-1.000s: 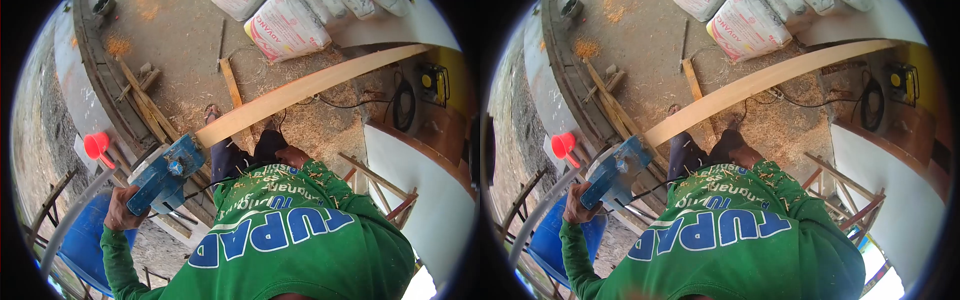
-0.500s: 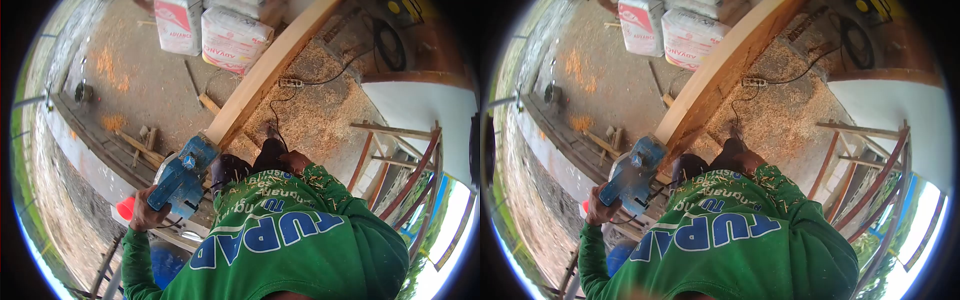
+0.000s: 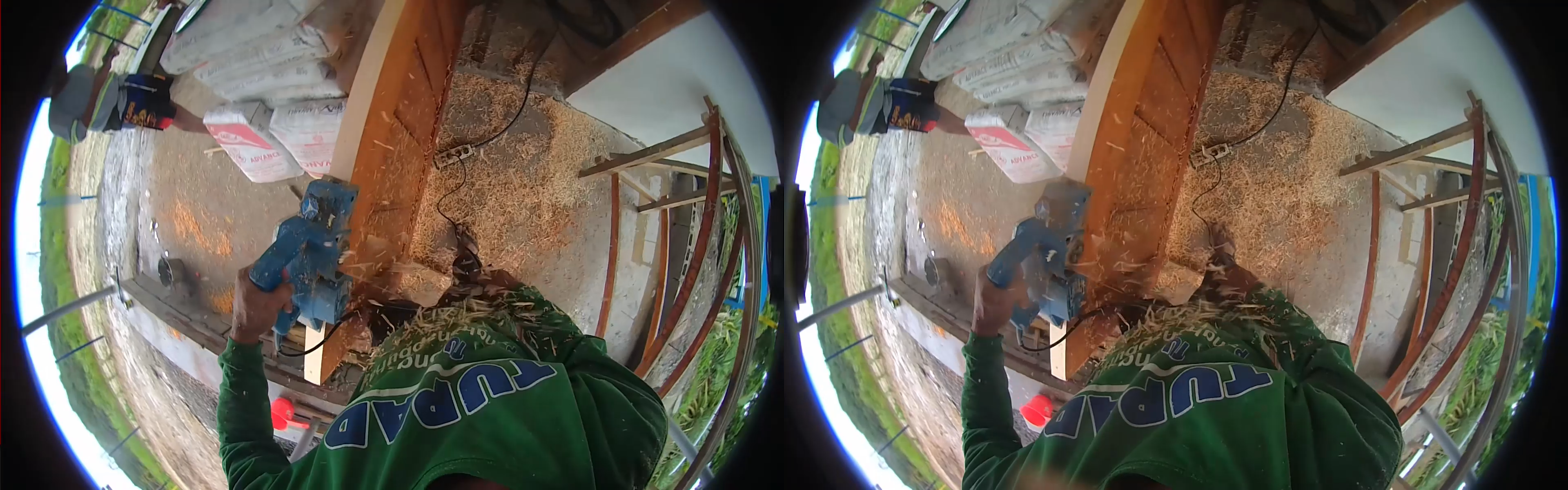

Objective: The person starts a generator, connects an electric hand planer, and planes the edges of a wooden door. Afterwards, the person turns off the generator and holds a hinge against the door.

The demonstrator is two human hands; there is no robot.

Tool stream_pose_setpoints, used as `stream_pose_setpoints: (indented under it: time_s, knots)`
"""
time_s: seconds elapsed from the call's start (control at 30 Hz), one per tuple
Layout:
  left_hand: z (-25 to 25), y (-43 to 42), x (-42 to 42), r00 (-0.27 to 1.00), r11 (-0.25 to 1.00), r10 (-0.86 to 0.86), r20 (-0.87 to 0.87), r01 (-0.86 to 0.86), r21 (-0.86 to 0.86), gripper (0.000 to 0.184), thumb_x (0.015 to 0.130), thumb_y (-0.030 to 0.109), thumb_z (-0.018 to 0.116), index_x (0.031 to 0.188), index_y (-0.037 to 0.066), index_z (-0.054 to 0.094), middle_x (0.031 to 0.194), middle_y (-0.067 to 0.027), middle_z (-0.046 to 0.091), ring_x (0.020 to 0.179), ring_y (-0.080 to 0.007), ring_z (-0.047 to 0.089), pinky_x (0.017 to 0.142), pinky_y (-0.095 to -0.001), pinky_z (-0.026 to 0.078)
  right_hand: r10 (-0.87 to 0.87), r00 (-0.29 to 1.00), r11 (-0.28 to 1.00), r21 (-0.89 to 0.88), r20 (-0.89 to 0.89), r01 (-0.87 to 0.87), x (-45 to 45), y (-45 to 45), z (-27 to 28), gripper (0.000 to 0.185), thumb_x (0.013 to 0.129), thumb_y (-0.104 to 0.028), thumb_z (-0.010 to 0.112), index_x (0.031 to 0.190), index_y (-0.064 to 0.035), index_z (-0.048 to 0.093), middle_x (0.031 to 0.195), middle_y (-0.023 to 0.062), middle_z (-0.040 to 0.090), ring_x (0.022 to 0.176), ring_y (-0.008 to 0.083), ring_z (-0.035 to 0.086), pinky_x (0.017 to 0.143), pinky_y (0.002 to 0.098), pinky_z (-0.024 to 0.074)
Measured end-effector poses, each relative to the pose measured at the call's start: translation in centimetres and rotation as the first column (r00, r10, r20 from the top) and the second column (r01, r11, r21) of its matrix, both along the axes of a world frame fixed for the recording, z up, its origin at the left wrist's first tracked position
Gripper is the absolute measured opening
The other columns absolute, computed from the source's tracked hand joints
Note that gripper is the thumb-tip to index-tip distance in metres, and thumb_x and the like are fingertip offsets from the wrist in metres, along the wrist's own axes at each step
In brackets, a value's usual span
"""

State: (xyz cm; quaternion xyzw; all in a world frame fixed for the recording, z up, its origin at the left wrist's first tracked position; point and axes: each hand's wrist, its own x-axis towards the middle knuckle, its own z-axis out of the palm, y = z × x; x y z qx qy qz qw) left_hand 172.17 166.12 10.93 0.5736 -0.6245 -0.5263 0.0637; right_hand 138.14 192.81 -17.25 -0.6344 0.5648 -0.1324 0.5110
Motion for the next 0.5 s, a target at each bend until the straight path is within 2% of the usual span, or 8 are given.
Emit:
stream_pose_setpoints:
  time_s: [0.17,0.5]
  knots:
    - [-1.1,-4.9,-5.3,0.984,0.992,0.125,-0.127,-0.123,0.024,0.007,0.069,0.001,0.059,0.076,-0.001,0.056,0.057,-0.0057,0.054,0.044,-0.0139,0.052,0.042,-0.0272,0.041,-0.088,0.996,0.996,-0.006,0.016,0.088,-1.9,0.0,-0.3,0.030,0.080,-0.016,0.055,0.109,-0.0080,0.059,0.074,0.0125,0.062,0.065,0.0250,0.061,0.058,0.0357,0.0482]
    - [-2.0,-15.3,-15.5,0.966,1.000,0.025,-0.257,-0.029,-0.011,0.011,0.071,0.008,0.059,0.079,-0.001,0.056,0.055,-0.0063,0.052,0.041,-0.0162,0.050,0.040,-0.0291,0.041,-0.181,0.984,0.983,0.013,0.003,0.181,-4.8,-0.2,-0.5,0.036,0.080,-0.011,0.055,0.116,-0.0078,0.056,0.077,0.0118,0.062,0.066,0.0243,0.061,0.059,0.0357,0.0490]
